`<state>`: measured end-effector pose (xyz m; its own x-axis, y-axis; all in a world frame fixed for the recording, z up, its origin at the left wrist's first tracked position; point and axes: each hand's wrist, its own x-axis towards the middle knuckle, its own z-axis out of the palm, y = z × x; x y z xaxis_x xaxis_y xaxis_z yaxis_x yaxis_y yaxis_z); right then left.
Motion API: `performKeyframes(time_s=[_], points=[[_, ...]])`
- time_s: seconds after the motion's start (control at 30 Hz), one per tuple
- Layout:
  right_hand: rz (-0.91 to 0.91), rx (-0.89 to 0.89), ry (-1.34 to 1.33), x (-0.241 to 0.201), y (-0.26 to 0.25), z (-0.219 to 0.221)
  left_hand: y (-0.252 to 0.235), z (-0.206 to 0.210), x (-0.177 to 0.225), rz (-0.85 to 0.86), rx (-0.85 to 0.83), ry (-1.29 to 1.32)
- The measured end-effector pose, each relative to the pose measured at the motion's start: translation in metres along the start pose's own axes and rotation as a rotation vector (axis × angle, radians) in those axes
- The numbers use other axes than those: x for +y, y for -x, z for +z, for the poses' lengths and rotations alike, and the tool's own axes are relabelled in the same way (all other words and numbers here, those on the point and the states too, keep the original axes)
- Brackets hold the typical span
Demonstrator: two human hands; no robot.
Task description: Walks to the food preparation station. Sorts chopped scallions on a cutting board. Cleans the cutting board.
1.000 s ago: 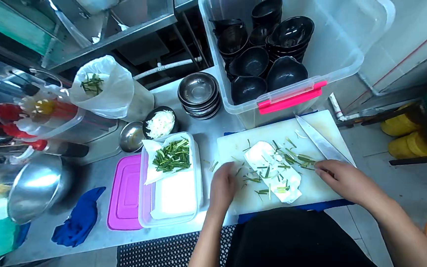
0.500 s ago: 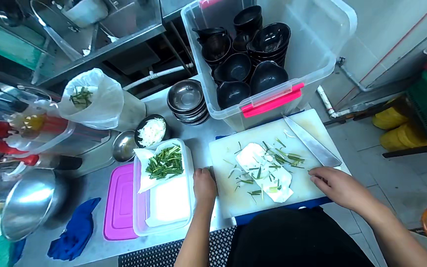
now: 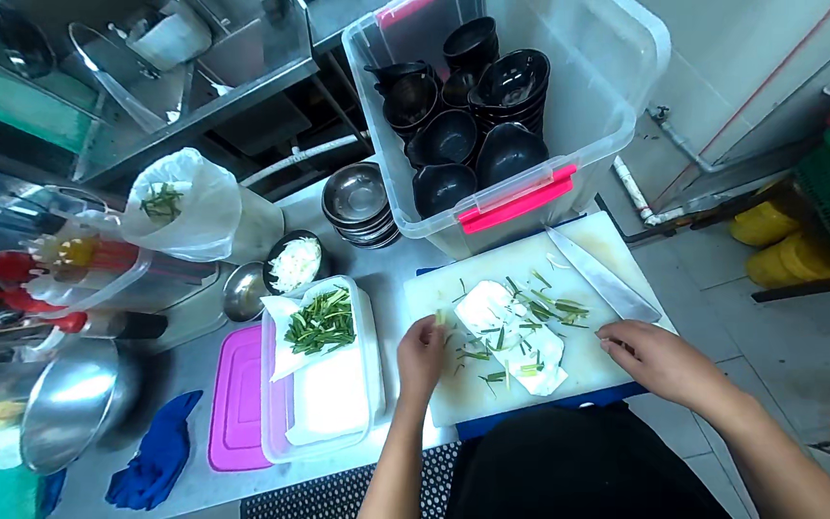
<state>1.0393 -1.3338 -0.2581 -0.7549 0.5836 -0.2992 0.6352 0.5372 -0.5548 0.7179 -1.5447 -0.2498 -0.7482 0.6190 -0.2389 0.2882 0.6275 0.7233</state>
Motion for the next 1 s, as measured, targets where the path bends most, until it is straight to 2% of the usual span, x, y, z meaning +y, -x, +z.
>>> performKeyframes(time_s=[0.07,0.2,0.27,0.33,0.4,0.5,0.73,0.87,0.93,1.0], points=[[-0.009,-0.016,0.012,-0.002,-0.002,-0.001,0.004,0.003,0.004,0.041,-0.021,0.017],[-0.025,-0.033,0.029,-0.006,-0.003,-0.004,0.007,-0.016,-0.025,-0.008,0.121,-0.033],[-0.031,-0.039,0.040,-0.006,-0.005,-0.004,0.011,-0.028,-0.045,-0.047,0.167,-0.155],[-0.041,-0.036,0.045,-0.006,-0.006,-0.003,0.019,-0.032,-0.055,-0.067,0.108,-0.329],[-0.052,-0.043,0.053,-0.008,-0.008,-0.001,0.027,-0.022,-0.063,-0.074,0.057,-0.460],[-0.053,-0.073,0.065,-0.012,-0.010,0.001,0.034,-0.007,-0.080,-0.075,0.122,-0.522],[-0.068,-0.154,0.062,-0.019,-0.015,0.005,0.038,0.007,-0.071,-0.155,0.139,-0.627],[-0.091,-0.118,0.076,-0.019,-0.017,0.007,0.021,-0.002,-0.073,-0.222,-0.018,-0.696],[-0.094,-0.126,0.083,-0.020,-0.016,0.007,0.019,-0.011,-0.071,-0.226,-0.022,-0.604],[-0.098,-0.117,0.078,-0.021,-0.015,0.007,0.020,-0.017,-0.055,-0.157,0.068,-0.427]])
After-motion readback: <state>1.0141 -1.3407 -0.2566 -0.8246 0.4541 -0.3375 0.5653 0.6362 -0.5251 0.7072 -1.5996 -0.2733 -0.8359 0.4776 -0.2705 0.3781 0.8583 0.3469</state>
